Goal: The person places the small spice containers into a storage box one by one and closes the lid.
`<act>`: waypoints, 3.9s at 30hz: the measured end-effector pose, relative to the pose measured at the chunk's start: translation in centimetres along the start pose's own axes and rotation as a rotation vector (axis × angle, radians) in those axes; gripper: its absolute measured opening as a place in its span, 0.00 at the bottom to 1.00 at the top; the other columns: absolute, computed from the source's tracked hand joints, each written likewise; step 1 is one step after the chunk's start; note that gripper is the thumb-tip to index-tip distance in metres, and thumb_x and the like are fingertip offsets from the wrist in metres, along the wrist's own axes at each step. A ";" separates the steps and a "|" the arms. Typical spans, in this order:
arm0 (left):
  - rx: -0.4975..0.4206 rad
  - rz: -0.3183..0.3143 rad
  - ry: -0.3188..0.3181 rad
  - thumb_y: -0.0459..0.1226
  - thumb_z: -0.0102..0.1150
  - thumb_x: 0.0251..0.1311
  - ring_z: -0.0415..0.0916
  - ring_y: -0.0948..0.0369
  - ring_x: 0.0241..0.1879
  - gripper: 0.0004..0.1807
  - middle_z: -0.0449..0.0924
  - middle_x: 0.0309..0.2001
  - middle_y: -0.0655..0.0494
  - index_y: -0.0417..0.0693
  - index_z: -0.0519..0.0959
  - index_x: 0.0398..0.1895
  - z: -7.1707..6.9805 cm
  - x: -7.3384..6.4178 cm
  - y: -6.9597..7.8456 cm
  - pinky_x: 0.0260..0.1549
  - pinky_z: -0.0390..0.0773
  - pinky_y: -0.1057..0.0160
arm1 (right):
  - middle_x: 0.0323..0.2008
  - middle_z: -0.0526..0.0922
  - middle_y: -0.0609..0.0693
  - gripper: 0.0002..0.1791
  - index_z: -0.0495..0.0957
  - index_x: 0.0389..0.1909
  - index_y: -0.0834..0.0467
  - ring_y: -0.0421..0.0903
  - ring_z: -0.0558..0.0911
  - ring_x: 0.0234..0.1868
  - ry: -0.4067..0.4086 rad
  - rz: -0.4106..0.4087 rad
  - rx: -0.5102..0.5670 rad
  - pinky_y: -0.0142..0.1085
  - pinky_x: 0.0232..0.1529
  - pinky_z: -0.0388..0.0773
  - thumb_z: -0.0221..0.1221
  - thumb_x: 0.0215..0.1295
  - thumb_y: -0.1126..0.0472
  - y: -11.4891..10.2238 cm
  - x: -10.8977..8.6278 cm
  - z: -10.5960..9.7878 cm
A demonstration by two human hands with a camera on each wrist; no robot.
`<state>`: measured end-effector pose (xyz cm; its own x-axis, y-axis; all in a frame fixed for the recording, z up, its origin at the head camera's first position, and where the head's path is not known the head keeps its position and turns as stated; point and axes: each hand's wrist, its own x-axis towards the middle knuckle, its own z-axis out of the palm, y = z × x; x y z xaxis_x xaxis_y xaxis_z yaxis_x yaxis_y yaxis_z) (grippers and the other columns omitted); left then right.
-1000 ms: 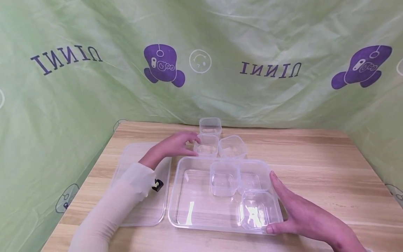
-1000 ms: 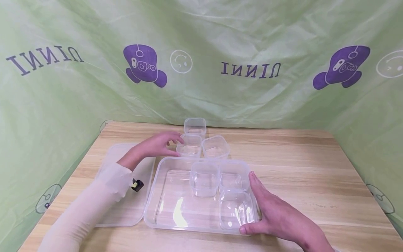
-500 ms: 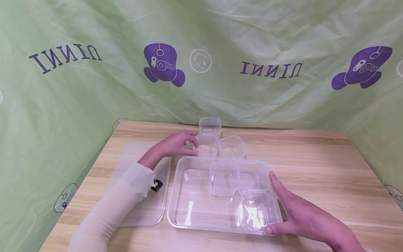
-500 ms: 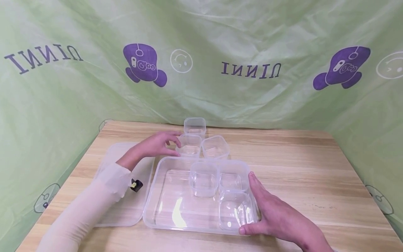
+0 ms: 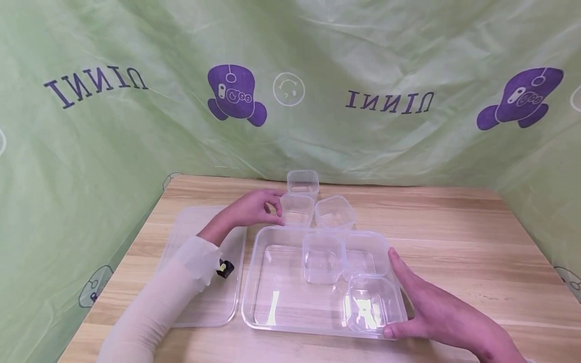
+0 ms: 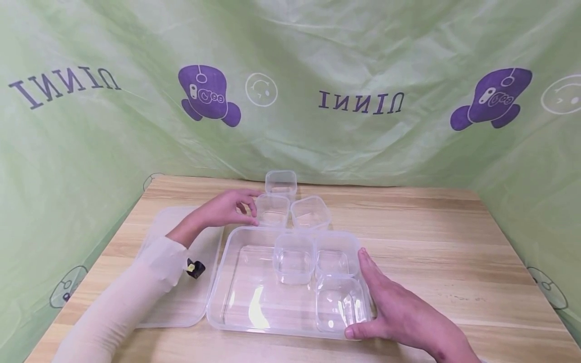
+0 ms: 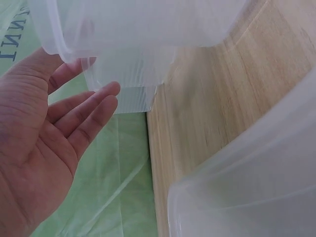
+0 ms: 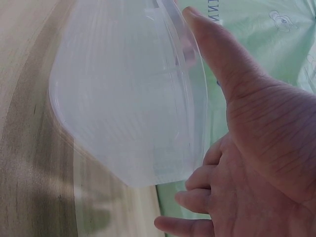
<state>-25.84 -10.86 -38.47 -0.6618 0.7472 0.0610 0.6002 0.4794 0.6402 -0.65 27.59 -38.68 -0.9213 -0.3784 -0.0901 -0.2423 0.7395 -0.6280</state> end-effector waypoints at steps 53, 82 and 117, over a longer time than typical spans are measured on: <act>-0.016 0.076 0.274 0.44 0.78 0.56 0.68 0.54 0.70 0.10 0.73 0.69 0.50 0.57 0.82 0.28 -2.1 -4.0 5.2 0.61 0.72 0.47 | 0.82 0.39 0.59 0.75 0.28 0.83 0.48 0.61 0.50 0.78 0.000 0.008 0.025 0.11 0.62 0.40 0.72 0.51 0.31 0.0 0.1 0.0; -0.026 0.237 0.290 0.42 0.81 0.52 0.72 0.56 0.67 0.14 0.76 0.65 0.52 0.55 0.80 0.28 2.7 -7.8 11.5 0.59 0.77 0.53 | 0.81 0.41 0.61 0.75 0.28 0.83 0.48 0.60 0.52 0.77 0.005 0.017 -0.007 0.11 0.61 0.41 0.71 0.50 0.29 -0.1 0.1 0.0; -0.111 0.154 0.157 0.48 0.80 0.53 0.79 0.71 0.39 0.15 0.69 0.65 0.66 0.63 0.78 0.25 7.2 -10.9 14.9 0.42 0.80 0.64 | 0.82 0.42 0.58 0.74 0.30 0.83 0.51 0.59 0.52 0.77 -0.001 0.009 0.001 0.11 0.61 0.41 0.71 0.51 0.30 -0.2 0.0 0.0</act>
<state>-6.43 -8.58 -35.13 -0.6331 0.7229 0.2767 0.6521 0.3055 0.6939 -0.62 27.40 -38.55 -0.9232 -0.3719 -0.0966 -0.2335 0.7427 -0.6276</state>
